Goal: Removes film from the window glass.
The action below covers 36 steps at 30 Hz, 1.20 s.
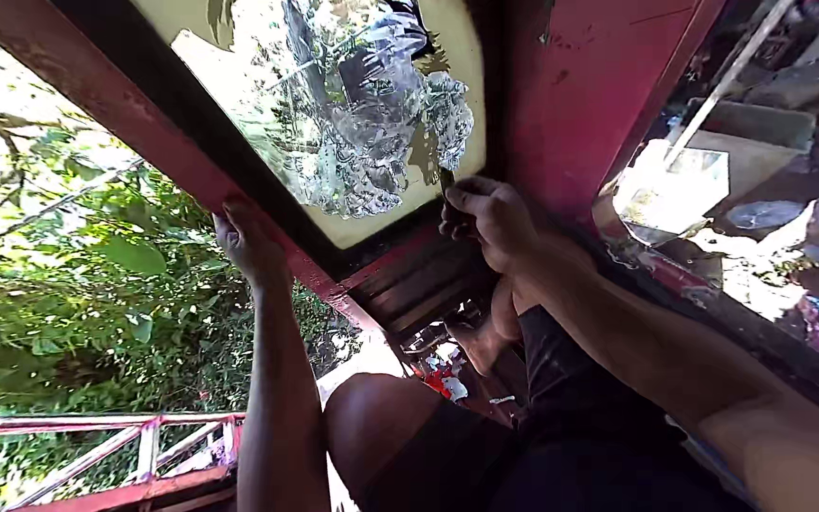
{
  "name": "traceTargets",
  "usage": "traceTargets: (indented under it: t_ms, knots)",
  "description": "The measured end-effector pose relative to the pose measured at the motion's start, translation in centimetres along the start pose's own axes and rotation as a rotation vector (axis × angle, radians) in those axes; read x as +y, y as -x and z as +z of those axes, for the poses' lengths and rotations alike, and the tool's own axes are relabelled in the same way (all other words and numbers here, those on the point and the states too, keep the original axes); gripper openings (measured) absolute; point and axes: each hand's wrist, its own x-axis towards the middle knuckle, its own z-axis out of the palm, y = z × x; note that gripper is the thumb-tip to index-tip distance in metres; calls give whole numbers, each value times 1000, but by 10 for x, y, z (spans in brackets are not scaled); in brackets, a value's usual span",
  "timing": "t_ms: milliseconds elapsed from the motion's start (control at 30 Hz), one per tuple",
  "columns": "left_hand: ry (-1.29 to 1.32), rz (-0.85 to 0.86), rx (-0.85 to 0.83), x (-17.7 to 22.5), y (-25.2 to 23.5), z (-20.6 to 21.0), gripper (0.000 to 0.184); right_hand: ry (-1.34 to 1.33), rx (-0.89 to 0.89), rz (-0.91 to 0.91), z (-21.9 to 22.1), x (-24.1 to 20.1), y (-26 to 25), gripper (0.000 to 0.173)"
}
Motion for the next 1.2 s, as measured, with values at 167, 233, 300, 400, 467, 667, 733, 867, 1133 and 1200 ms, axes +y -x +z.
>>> traceTargets:
  t_ms: [167,233,300,400,467,667,733,867,1133,1200]
  knots:
    - [42,33,-16,-6,0,-1,32,372,123,-278,-2,-11,-79,17]
    - [12,40,2,-7,0,-1,34,594,114,-448,-12,-16,-107,18]
    - [-3,58,10,-10,0,0,38,795,80,-633,-22,-22,-127,23]
    - [9,83,24,-11,2,1,37,981,24,-885,-33,-24,-146,24]
    - [8,79,41,-10,2,2,32,1061,5,-1009,-36,-23,-150,23]
    - [33,16,56,-9,6,1,30,1073,34,-1111,-43,-3,-157,27]
    - [71,11,61,-10,6,0,30,1015,53,-1155,-45,3,-162,25]
    - [42,19,90,-16,7,-5,33,924,66,-1265,-43,9,-172,23]
    - [20,-71,215,-22,9,-20,52,857,89,-1341,-42,15,-179,20]
    - [5,-73,206,-28,9,-28,53,911,77,-1343,-42,13,-178,21]
